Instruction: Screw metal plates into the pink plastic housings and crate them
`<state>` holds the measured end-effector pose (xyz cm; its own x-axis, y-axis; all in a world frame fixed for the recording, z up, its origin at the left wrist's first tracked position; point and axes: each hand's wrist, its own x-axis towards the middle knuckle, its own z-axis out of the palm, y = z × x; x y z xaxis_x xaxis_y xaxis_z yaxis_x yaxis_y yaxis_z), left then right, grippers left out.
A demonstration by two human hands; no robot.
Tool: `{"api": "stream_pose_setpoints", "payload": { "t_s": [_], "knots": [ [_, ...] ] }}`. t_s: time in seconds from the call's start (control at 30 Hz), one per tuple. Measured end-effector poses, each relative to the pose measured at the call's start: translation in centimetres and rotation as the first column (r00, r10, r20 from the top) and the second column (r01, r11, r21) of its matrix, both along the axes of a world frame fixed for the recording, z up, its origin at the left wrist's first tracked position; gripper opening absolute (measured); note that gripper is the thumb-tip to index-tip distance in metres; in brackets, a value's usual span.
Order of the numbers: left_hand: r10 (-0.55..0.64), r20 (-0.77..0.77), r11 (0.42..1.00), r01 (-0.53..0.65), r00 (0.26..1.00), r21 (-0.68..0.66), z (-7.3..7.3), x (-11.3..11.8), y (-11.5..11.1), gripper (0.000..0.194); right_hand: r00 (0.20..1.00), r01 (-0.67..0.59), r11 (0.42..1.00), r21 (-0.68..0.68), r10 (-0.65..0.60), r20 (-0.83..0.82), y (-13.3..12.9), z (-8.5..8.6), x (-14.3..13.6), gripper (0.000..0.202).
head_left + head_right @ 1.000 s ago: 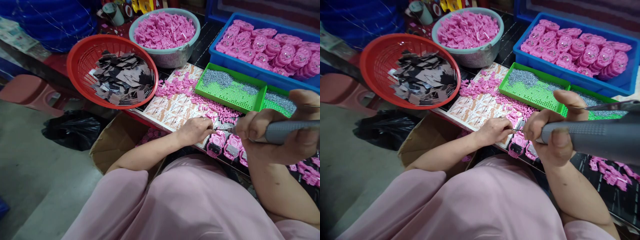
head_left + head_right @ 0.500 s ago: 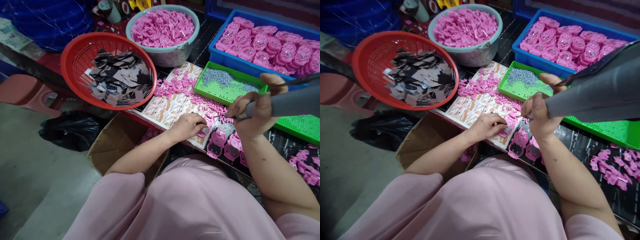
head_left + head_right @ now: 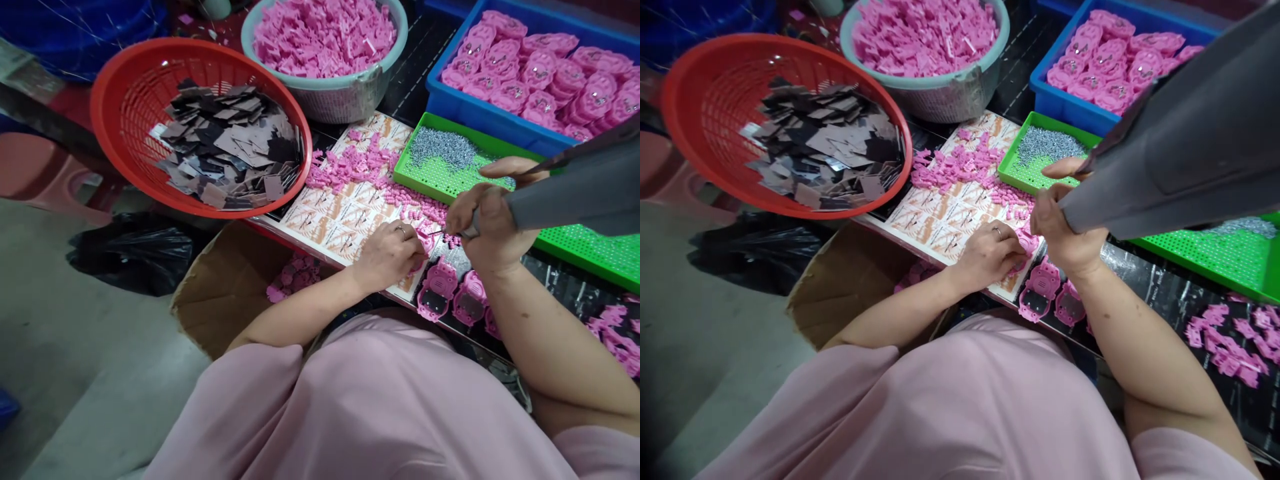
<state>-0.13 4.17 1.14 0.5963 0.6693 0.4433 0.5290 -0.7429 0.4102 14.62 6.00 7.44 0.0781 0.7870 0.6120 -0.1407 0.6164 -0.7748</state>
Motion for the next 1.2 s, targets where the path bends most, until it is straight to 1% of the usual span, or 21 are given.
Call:
{"api": "stream_pose_setpoints", "payload": {
  "t_s": [0.07, 0.13, 0.23, 0.3, 0.37, 0.47, 0.53, 0.6, 0.63, 0.73, 0.8, 0.93, 1.0, 1.07, 1.13, 1.2],
  "knots": [
    [-0.005, -0.019, 0.999, 0.005, 1.000, 0.039, -0.4, 0.3, -0.2, 0.019, 0.999, -0.010, 1.000, -0.025, 0.011, 0.039, 0.2, -0.2, -0.1, 0.016],
    [-0.012, -0.034, 0.998, 0.015, 0.999, 0.065, -0.6, 0.4, -0.3, 0.021, 0.999, 0.000, 0.999, -0.033, 0.002, 0.044, 0.4, -0.4, -0.1, 0.016],
    [-0.007, -0.080, 0.999, 0.011, 0.997, 0.048, -0.7, 0.3, -0.4, 0.022, 1.000, 0.002, 0.998, -0.055, -0.002, 0.013, 0.7, -0.2, -0.1, 0.020],
    [-0.004, -0.107, 1.000, 0.007, 0.994, 0.024, -0.7, 0.3, -0.3, 0.021, 1.000, 0.002, 0.994, -0.109, -0.003, -0.001, 0.7, 0.7, 0.0, 0.030],
    [-0.012, -0.114, 1.000, 0.015, 0.993, 0.025, -0.6, 0.3, -0.2, 0.020, 1.000, 0.022, 0.989, -0.144, -0.024, -0.009, 0.2, 2.0, 0.3, 0.038],
    [-0.001, -0.101, 0.998, 0.007, 0.995, 0.064, -0.1, 0.5, -0.3, 0.020, 0.999, 0.034, 0.993, -0.117, -0.038, -0.027, -1.5, 3.9, 1.0, 0.033],
    [0.024, -0.064, 0.997, -0.019, 0.998, 0.075, 0.2, 0.8, -0.5, 0.024, 0.999, -0.036, 0.997, -0.066, 0.033, -0.040, -2.9, 4.5, 1.4, 0.029],
    [0.018, -0.022, 0.998, -0.017, 1.000, 0.068, 0.4, 1.1, -0.9, 0.029, 0.994, -0.105, 0.994, -0.026, 0.104, -0.036, -4.0, 4.5, 1.8, 0.029],
    [0.001, -0.007, 0.998, 0.000, 1.000, 0.059, 0.4, 1.3, -1.0, 0.029, 0.993, -0.113, 0.993, -0.019, 0.113, -0.035, -4.5, 4.4, 2.0, 0.028],
    [-0.042, 0.015, 0.999, 0.041, 0.999, 0.013, 0.4, 1.8, -1.5, 0.026, 0.997, -0.076, 0.996, -0.038, 0.075, -0.031, -5.5, 4.0, 2.4, 0.027],
    [-0.053, 0.020, 0.998, 0.054, 0.998, -0.015, 0.4, 2.1, -1.8, 0.025, 0.995, -0.096, 0.995, -0.026, 0.095, -0.026, -5.9, 4.0, 2.6, 0.027],
    [-0.074, 0.038, 0.997, 0.073, 0.997, 0.008, 0.2, 2.8, -2.0, 0.027, 0.990, -0.140, 0.990, 0.008, 0.140, -0.012, -6.4, 4.2, 3.0, 0.029],
    [-0.076, 0.051, 0.997, 0.075, 0.996, 0.024, 0.1, 3.1, -2.1, 0.028, 0.991, -0.129, 0.992, -0.002, 0.129, -0.024, -6.6, 4.0, 3.0, 0.030],
    [-0.102, 0.059, 0.995, 0.101, 0.993, 0.024, 0.1, 3.0, -2.0, 0.028, 0.993, -0.110, 0.993, -0.034, 0.109, -0.048, -6.7, 3.7, 2.8, 0.030],
    [-0.142, 0.055, 0.990, 0.141, 0.988, 0.008, 0.2, 2.6, -1.9, 0.025, 0.996, -0.067, 0.995, -0.069, 0.063, -0.065, -6.6, 3.1, 2.7, 0.029],
    [-0.143, 0.033, 0.990, 0.143, 0.989, 0.003, 0.5, 2.0, -1.8, 0.023, 0.998, -0.009, 0.997, -0.075, 0.004, -0.064, -6.5, 2.3, 2.7, 0.029]
  ]
}}
